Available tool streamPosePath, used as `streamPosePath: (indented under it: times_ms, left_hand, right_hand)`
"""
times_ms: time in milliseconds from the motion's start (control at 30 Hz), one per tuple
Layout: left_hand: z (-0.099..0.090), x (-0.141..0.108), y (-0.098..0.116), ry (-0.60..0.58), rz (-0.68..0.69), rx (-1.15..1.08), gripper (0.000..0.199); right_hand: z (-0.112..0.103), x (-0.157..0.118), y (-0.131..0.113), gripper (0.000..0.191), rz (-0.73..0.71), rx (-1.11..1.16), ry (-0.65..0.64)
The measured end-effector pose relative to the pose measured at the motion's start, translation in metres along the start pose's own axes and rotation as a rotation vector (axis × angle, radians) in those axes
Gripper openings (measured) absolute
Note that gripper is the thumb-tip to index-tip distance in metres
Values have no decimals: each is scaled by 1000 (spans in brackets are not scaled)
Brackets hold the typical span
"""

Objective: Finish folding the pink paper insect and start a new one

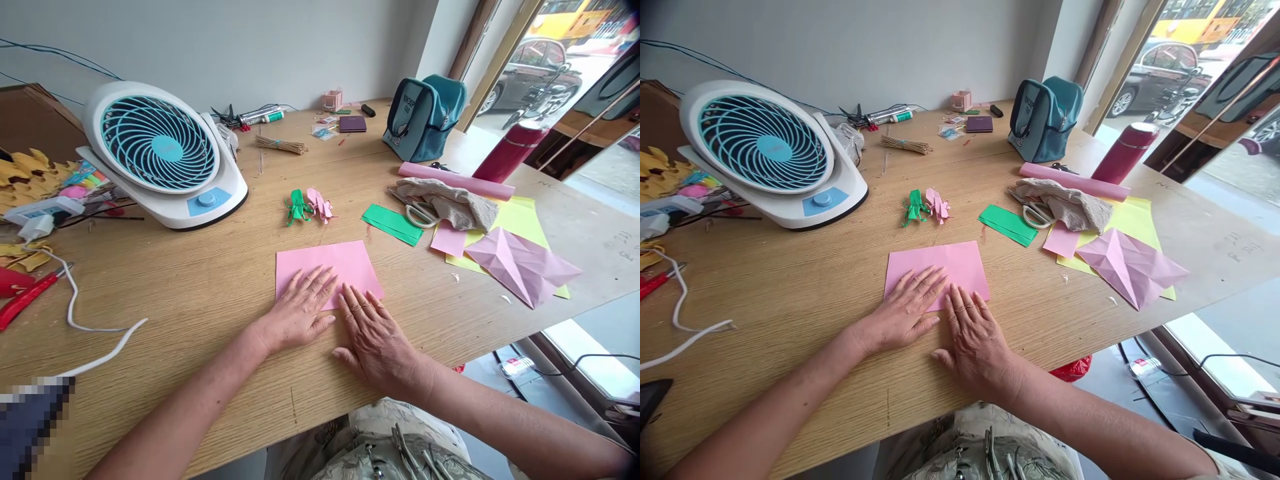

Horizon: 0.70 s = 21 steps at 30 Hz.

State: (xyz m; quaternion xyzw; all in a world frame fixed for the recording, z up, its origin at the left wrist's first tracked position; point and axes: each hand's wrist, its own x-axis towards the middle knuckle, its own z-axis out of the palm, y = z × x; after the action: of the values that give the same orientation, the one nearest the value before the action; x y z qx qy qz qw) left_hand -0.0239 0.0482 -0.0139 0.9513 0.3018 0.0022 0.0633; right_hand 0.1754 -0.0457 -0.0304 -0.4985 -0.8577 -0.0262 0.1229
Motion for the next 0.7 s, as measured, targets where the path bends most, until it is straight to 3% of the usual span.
streamPosePath:
  times_ms: [233,400,567,700]
  left_hand:
    - [2,2,-4,-11,-16,-50,61]
    - [5,3,-2,-18,-45,-59,57]
    - [-1,3,-2,-19,-53,-61,58]
    - [-4,15,13,45,-140,-97,49]
  right_hand:
    - [-21,-38,27,76,73,-159,-32]
    - [-37,-24,26,71,173,-163,29]
    - [-18,5,21,73,-3,-46,-73]
    - [1,4,30,79,-47,-5,-74]
